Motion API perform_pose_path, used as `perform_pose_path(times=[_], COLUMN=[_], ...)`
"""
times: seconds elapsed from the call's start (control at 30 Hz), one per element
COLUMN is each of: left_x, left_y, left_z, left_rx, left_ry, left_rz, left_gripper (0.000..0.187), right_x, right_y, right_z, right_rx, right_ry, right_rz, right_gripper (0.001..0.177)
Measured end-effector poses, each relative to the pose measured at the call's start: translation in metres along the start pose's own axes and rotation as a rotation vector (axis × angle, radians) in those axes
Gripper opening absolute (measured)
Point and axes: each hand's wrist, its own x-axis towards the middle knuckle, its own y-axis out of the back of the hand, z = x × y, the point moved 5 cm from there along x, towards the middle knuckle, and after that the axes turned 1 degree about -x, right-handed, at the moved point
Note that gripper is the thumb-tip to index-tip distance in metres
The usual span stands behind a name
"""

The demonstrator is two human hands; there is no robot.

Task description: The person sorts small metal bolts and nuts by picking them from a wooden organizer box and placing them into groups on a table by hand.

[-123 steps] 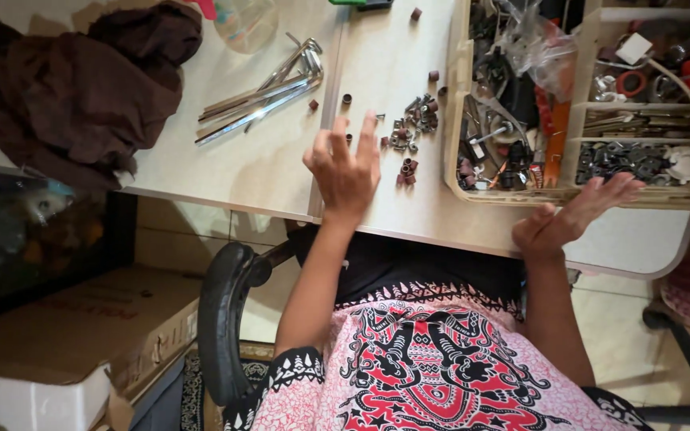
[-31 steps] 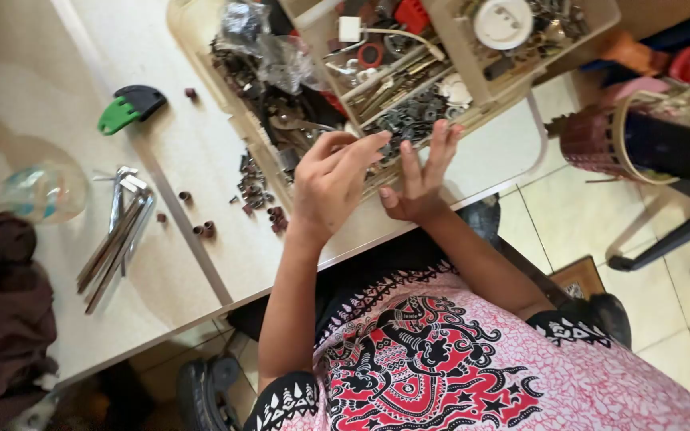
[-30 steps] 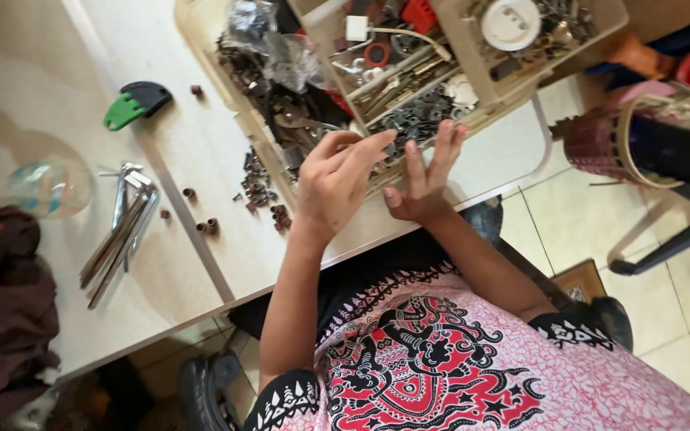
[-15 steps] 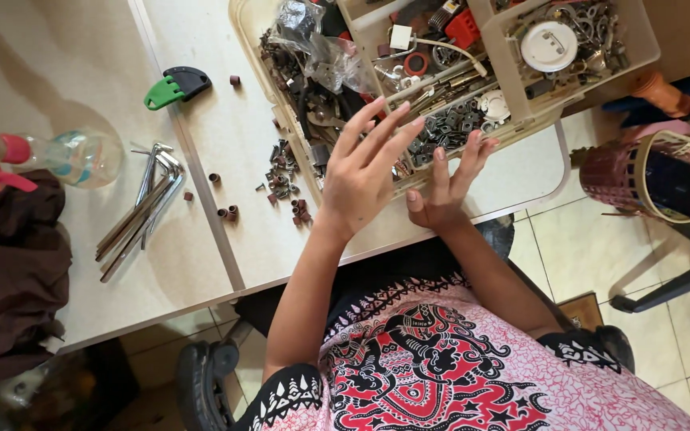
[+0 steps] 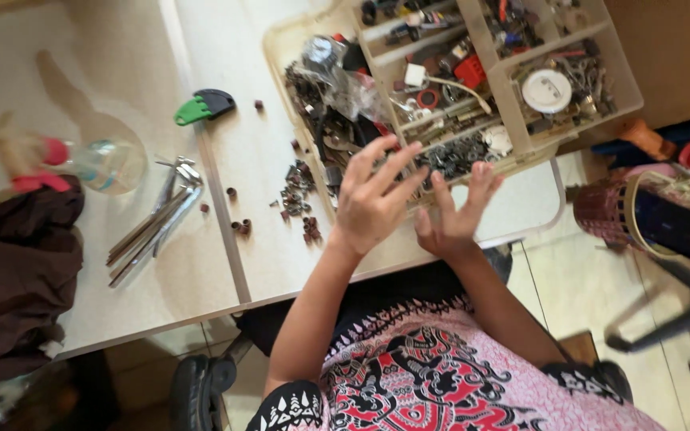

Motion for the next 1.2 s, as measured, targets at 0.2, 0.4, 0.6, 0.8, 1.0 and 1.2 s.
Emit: perform_pose_path(times=[0.2,0.4,0.6,0.8,1.0,1.2], left_x=[0.004,0.002,0.001,-0.001,-0.002,-0.004], left_y=[0.013,0.017,0.016,0.017,0.016,0.012], left_z=[0.003,0.008,0.007,0.008,0.006,0.004], left_rx=[-0.087,-0.090,-0.077,-0.085,-0.109,-0.085], left_ry=[-0.013,-0.039,-0.047,-0.061,-0.054,-0.058], left_rz=[-0.008,0.046,0.058,0.049,0.061,0.055], left_gripper=[0.029,0.026,0.022,0.026,0.022,0.020], right_x=[0.036,0.053,0.056,0.053,0.039,0.011], right_y=[0.014,0.032,0.034,0.034,0.026,0.013], right_z=[-0.014,-0.026,-0.032,-0.031,-0.017,-0.002], right_rx=[0.068,0.039,0.019,0.032,0.044,-0.018], right_ry=[0.059,0.087,0.065,0.045,0.026,-0.015], right_rz=[-0.042,0.010,0.013,0.013,-0.040,0.041], right_gripper=[0.053,0.046,0.047,0.047,0.049,0.050])
